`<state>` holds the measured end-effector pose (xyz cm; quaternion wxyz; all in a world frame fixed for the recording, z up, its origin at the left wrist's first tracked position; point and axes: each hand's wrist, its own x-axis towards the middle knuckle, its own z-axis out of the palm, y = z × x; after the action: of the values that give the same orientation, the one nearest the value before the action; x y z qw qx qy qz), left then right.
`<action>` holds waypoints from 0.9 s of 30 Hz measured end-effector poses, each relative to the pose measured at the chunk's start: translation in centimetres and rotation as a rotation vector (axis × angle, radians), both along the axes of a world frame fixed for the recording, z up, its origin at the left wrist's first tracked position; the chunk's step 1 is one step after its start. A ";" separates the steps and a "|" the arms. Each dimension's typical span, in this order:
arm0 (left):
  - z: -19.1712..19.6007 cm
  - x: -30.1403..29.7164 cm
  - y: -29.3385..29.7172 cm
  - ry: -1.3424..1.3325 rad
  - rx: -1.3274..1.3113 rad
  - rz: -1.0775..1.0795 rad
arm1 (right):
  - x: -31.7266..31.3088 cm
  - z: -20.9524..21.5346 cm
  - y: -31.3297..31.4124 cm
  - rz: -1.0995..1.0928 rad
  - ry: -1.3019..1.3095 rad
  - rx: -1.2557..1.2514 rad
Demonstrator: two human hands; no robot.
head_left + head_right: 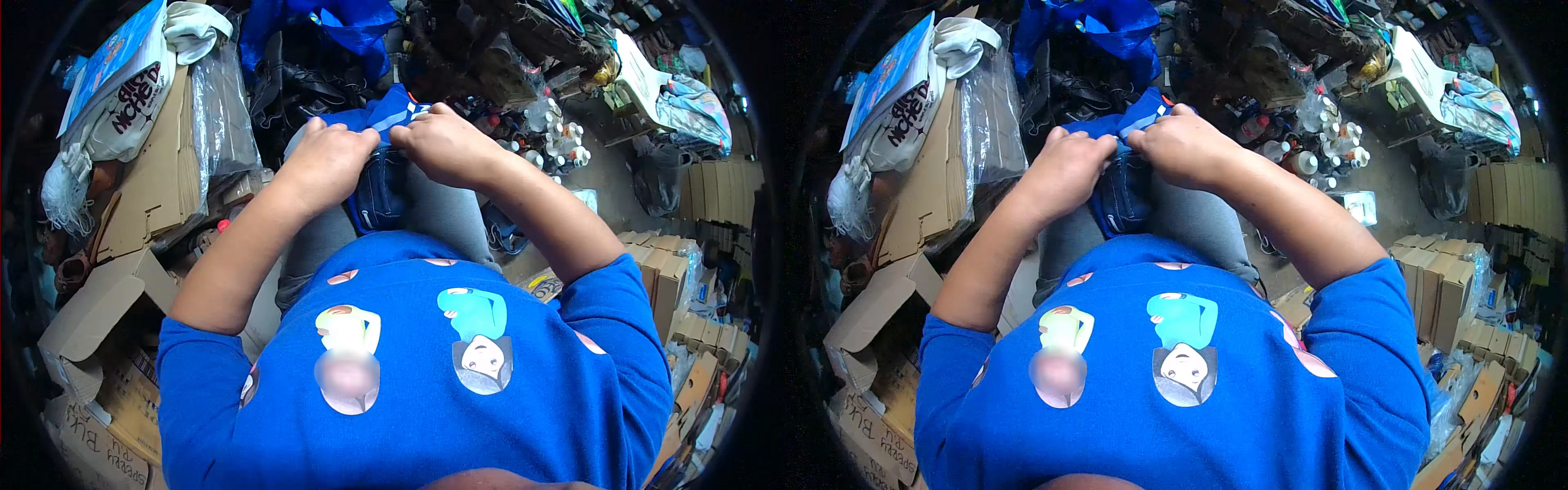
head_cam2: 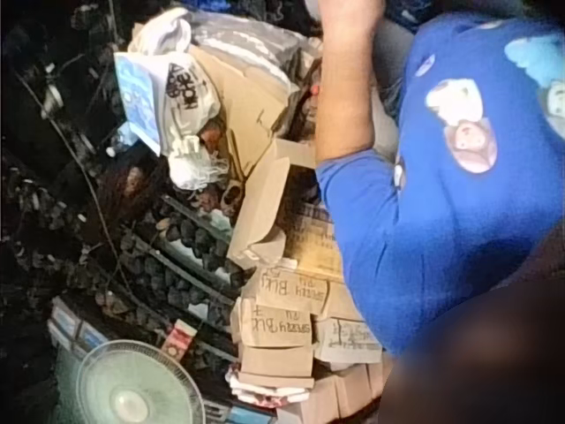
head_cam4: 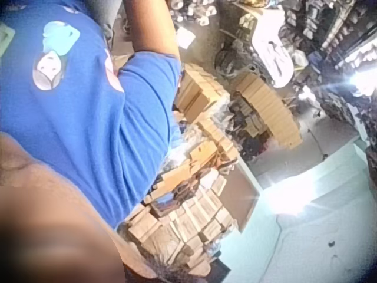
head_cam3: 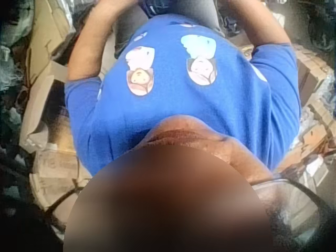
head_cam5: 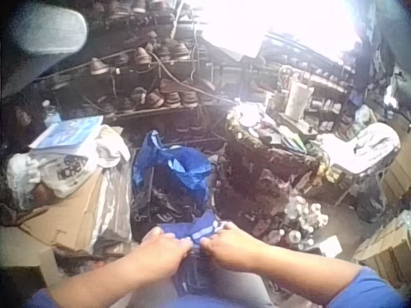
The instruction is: Insert and thread laces into different types of footwear in a manufacturing setting.
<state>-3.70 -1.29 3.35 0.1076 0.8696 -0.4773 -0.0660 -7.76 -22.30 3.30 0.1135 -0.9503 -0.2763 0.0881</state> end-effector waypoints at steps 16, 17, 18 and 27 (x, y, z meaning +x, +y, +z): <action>-0.5 0.5 5.8 0.104 -0.028 0.053 | -0.9 -2.2 -4.2 0.017 -0.092 -0.050; -0.6 0.3 6.4 0.107 -0.030 0.056 | -1.1 -2.0 -5.2 -0.023 -0.016 -0.107; -0.2 -0.1 6.8 0.156 -0.126 0.088 | -1.4 -2.0 -5.8 -0.042 0.017 -0.114; -2.7 0.7 1.6 1.091 -1.205 0.268 | -0.2 -3.4 -2.0 -0.608 0.588 1.740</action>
<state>-3.00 0.32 0.68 0.7796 0.5581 -0.2038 -0.1983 -7.99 -24.30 -0.08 0.8600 -0.5048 0.0520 0.0540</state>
